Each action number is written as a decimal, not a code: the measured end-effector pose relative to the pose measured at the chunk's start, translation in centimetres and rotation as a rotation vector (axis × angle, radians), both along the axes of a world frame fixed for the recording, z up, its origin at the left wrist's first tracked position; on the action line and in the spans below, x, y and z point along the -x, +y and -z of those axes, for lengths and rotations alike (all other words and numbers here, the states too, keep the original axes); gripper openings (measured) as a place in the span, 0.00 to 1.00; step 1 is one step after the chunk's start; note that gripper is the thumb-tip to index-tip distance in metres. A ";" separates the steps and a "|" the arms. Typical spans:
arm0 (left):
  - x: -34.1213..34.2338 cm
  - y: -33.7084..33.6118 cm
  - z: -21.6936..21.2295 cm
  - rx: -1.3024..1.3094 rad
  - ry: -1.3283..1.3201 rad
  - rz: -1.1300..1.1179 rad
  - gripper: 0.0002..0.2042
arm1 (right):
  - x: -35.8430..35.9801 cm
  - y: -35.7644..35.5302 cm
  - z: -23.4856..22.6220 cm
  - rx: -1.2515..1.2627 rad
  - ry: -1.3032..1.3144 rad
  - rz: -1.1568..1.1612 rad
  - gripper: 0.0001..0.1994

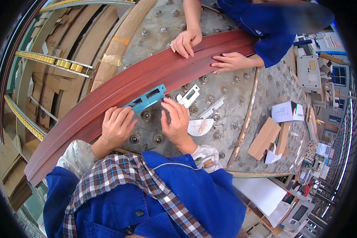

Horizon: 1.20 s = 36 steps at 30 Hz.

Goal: The person uses a utility knife to trim a long reddish-brown wooden trim piece while a coworker holds it steady. The person then uses a blue plastic guide to align and insert small plastic clips into the trim. The person continues to insert multiple clips along the length of the trim piece.

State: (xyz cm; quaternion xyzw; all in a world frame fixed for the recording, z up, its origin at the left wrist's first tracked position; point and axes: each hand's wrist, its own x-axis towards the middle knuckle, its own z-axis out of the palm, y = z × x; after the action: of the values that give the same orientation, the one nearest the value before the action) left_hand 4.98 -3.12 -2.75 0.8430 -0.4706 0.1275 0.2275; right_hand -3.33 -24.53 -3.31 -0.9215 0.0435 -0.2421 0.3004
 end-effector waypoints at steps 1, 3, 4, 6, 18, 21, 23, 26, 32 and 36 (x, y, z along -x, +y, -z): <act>0.0 -0.5 -0.4 0.024 -0.024 -0.011 0.18 | 0.3 0.5 0.3 -0.080 -0.013 0.021 0.13; 0.0 -1.7 -0.3 -0.014 0.001 -0.027 0.17 | 1.6 1.4 0.9 -0.202 -0.005 0.064 0.12; -0.1 -2.1 -0.2 -0.039 0.011 -0.038 0.17 | 2.2 2.0 1.2 -0.269 -0.003 0.082 0.12; -0.5 -2.7 0.1 -0.073 0.039 -0.029 0.17 | 3.1 2.4 1.2 -0.289 -0.032 0.091 0.10; -4.8 -0.5 -3.1 0.326 0.033 -0.177 0.05 | 1.9 3.9 -1.6 -0.488 0.168 0.164 0.13; -5.2 1.9 -2.9 0.633 0.595 -0.436 0.08 | -1.4 4.4 -3.2 -0.327 0.393 0.140 0.17; -5.1 3.9 -3.2 0.650 0.738 -0.503 0.10 | -3.3 4.5 -2.1 -0.173 0.532 0.066 0.19; -3.5 5.6 -3.6 0.732 0.845 -0.569 0.11 | -3.8 4.2 -2.8 -0.321 0.545 0.052 0.20; -2.4 6.7 -2.2 0.850 1.010 -0.566 0.11 | -3.3 3.6 -1.8 -0.310 0.456 0.082 0.17; -1.0 5.7 -2.4 0.792 1.211 -0.410 0.10 | -0.9 2.0 -1.5 -0.619 0.298 0.205 0.15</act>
State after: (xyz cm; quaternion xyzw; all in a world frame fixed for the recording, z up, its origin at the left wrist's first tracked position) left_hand 5.96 2.58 -0.33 0.6916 -0.0159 -0.1589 0.7044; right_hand -2.40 -22.56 -1.79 -0.8028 0.2505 -0.1093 0.5299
